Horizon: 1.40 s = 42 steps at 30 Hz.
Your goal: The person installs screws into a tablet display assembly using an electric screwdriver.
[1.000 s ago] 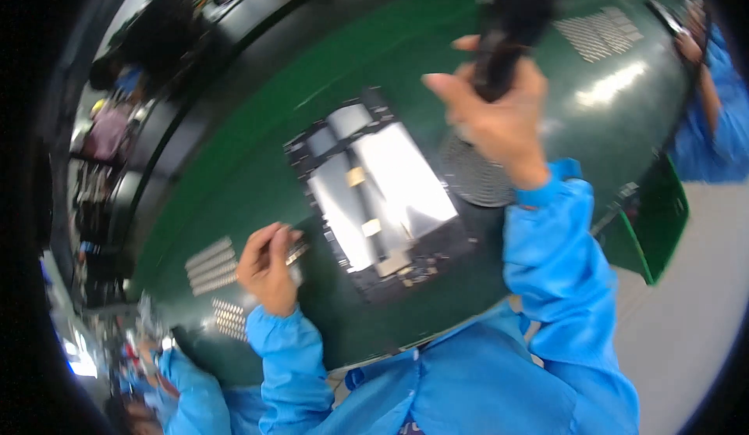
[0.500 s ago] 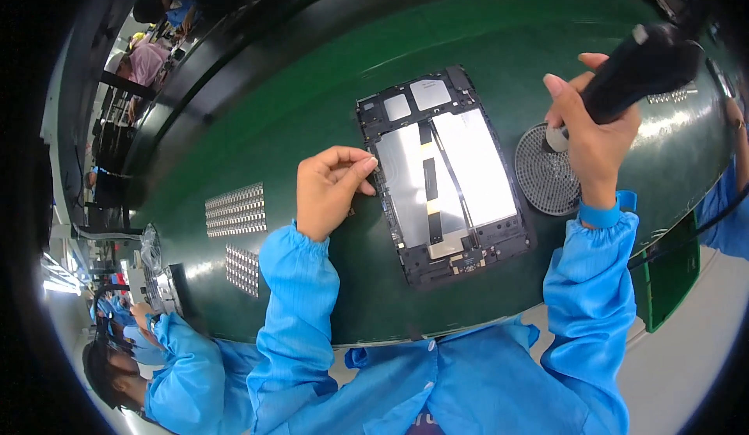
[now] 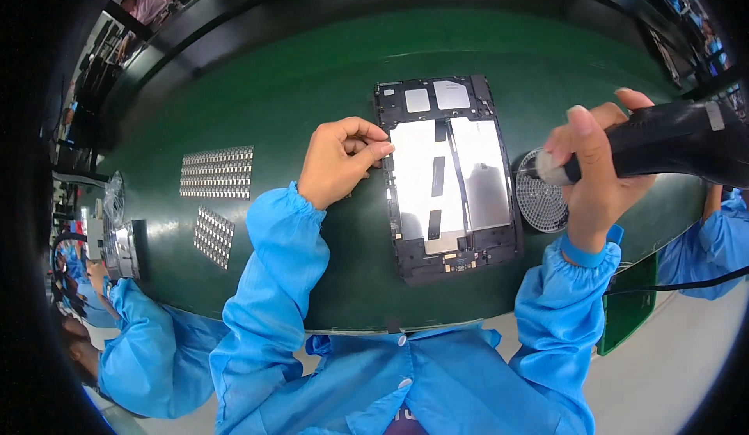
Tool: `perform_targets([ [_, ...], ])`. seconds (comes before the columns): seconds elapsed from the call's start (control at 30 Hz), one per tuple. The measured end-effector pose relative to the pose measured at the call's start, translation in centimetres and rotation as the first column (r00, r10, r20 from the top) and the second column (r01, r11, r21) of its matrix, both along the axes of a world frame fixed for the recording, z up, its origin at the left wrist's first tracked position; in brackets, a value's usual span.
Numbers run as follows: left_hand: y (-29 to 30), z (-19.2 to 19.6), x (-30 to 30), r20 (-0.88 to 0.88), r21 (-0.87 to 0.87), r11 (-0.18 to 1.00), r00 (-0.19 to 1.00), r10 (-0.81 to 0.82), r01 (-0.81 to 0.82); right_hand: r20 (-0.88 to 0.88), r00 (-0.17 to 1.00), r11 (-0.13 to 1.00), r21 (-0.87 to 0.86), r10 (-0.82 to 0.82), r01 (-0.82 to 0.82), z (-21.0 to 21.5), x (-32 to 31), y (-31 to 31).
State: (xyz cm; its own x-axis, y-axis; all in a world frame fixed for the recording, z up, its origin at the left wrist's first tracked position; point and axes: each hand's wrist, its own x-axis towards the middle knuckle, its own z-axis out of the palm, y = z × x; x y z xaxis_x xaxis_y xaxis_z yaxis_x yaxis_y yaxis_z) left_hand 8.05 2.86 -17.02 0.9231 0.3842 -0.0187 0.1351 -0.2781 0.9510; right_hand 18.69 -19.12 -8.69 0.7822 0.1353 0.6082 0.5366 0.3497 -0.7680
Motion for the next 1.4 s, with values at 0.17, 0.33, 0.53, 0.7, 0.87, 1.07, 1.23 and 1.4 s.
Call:
perform_targets([
  [0.17,2.4,0.9,1.4,0.016,0.253,0.967,0.999,-0.035,0.03,0.002,0.962,0.962,-0.038,0.272,-0.272,0.8,-2.2,5.4],
  [0.33,3.9,-0.6,2.7,-0.019,0.071,0.959,0.961,-0.274,0.275,-0.016,0.933,0.908,-0.226,0.358,-0.352,-0.6,-2.6,10.7],
  [0.53,4.0,-0.6,2.6,-0.029,0.02,0.962,0.962,-0.273,0.273,-0.076,0.932,0.92,-0.148,0.354,-0.362,-2.2,-2.5,12.9],
  [0.7,4.5,-1.8,3.0,0.028,0.006,0.961,0.961,-0.276,0.276,-0.048,0.925,0.896,-0.232,0.378,-0.378,-2.7,-2.4,13.0],
  [0.87,4.2,-2.0,3.1,0.083,-0.019,0.965,0.962,-0.259,0.261,-0.02,0.928,0.898,-0.245,0.373,-0.366,-2.8,-2.2,12.9],
  [1.07,4.3,-2.4,3.0,0.091,-0.01,0.97,0.966,-0.241,0.243,-0.024,0.932,0.906,-0.227,0.362,-0.358,-3.1,-2.6,12.9],
  [1.23,4.5,-3.4,3.5,0.165,-0.04,0.973,0.962,-0.219,0.228,0.112,0.921,0.892,-0.315,0.374,-0.324,-4.0,-3.0,12.6],
  [1.4,4.3,-3.1,4.2,0.148,0.068,0.955,0.944,-0.297,0.29,0.017,0.962,0.933,-0.248,0.273,-0.261,-3.5,-3.5,12.1],
])
